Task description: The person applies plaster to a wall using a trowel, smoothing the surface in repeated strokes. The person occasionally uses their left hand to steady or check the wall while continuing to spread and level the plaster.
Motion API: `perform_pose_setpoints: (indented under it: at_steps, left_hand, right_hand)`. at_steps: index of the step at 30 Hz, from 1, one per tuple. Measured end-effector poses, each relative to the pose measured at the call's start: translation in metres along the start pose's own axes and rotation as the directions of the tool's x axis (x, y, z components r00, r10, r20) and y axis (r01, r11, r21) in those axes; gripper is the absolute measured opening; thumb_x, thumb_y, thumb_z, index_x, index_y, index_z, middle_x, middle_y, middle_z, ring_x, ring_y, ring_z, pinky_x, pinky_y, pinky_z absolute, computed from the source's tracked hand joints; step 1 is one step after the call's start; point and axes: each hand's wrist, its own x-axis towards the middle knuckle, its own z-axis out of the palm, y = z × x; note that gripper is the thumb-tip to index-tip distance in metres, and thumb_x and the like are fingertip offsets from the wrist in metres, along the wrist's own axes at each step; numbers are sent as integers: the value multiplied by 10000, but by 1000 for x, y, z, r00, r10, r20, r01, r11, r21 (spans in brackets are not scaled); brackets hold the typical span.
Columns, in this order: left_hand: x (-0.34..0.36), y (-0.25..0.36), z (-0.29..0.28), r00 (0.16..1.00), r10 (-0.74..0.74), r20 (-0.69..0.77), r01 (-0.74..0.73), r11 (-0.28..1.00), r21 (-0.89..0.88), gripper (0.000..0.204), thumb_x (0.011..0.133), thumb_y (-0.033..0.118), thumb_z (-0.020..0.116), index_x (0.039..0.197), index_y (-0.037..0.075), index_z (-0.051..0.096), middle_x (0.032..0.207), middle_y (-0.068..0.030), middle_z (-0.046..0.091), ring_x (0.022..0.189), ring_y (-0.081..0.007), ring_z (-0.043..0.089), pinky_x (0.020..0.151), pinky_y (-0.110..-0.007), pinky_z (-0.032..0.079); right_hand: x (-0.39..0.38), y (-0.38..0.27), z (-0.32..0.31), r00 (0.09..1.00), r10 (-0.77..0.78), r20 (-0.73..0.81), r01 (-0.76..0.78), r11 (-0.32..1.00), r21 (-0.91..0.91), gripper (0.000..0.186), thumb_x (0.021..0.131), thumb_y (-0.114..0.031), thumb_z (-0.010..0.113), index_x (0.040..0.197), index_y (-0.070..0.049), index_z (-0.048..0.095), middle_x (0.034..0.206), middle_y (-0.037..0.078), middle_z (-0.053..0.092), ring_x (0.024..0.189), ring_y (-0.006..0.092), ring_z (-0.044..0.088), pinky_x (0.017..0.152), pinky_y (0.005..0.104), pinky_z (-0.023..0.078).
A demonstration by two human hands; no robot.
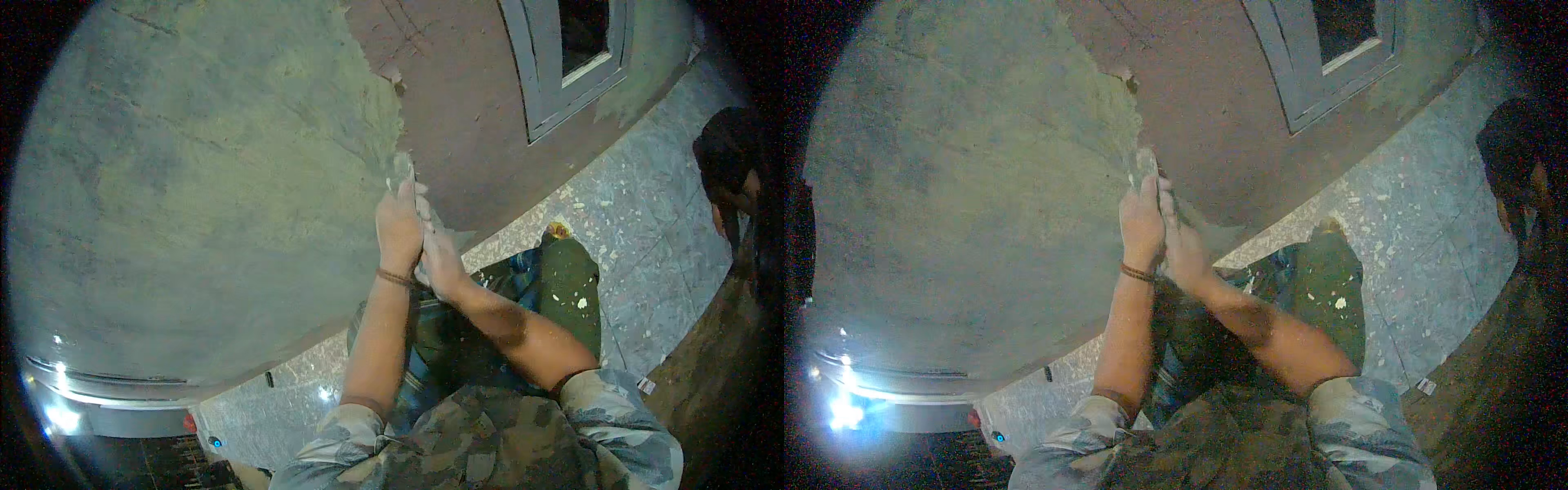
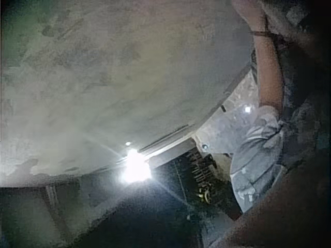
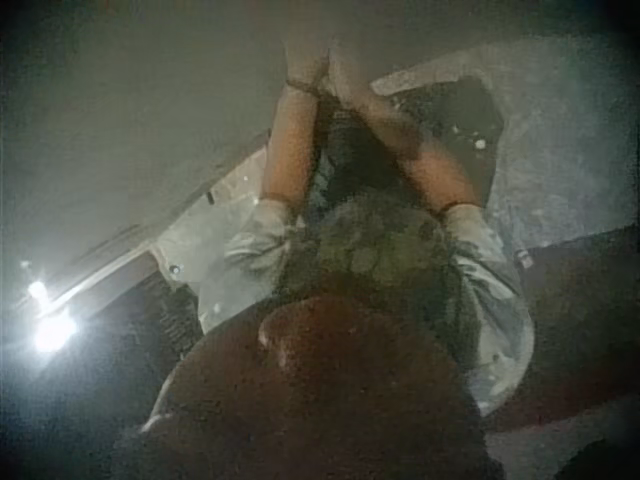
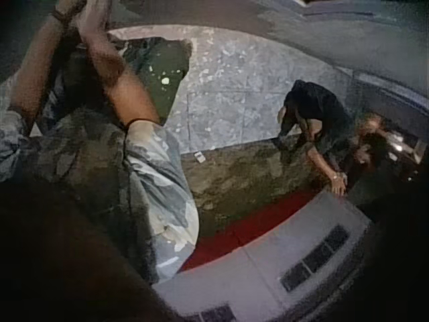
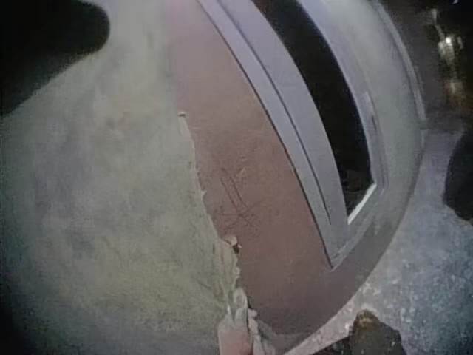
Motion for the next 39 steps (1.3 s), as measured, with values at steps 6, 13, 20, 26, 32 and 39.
perform_pose_setpoints:
  at_steps: [6,13,20,26,32,39]
  left_hand:
    - [-6,13,4,995,-100,-14,97,988,-119,364,1066,267,443,927,11,661,654,-40,590,537,-134,548,507,-303,444]
    - [-12,9,1,998,-58,33,62,985,-159,343,1069,275,456,958,6,637,681,-41,588,553,-132,535,523,-302,448]
    - [-3,8,4,993,100,60,-85,972,-217,352,1078,279,449,957,6,636,674,-27,577,563,-121,537,521,-290,444]
    - [-3,16,7,999,-43,23,47,984,-171,324,1064,247,462,955,-12,623,642,-34,560,513,-126,513,500,-301,426]
    - [-6,25,10,1000,25,-17,-27,994,-106,323,1071,254,466,948,-6,614,627,-23,543,506,-122,518,463,-292,407]
    - [-3,25,9,999,-33,40,39,985,-168,337,1068,277,473,941,-8,601,622,-33,550,485,-126,512,461,-296,416]
  right_hand:
    - [2,-14,3,985,172,-28,-173,985,-11,422,1114,-376,335,1240,-38,554,866,37,563,720,116,520,631,277,430]
    - [-11,-10,-3,893,438,101,-450,877,171,418,1112,-373,322,1235,-54,563,731,-7,506,532,72,414,454,239,354]
    - [0,-12,-5,914,397,84,-405,904,136,446,1112,-363,328,1271,-33,582,733,-8,518,558,68,417,485,263,356]
    - [-2,-1,-4,998,55,44,-59,995,84,374,1110,-350,374,1054,-43,582,690,-22,488,509,80,412,415,270,311]
    - [3,-14,-9,975,-219,43,223,939,-263,422,1114,-328,334,1039,0,589,777,37,561,619,146,487,548,316,398]
    - [5,-28,-9,929,362,81,-370,919,136,411,1118,-257,299,1112,35,590,963,74,639,878,135,530,805,338,475]
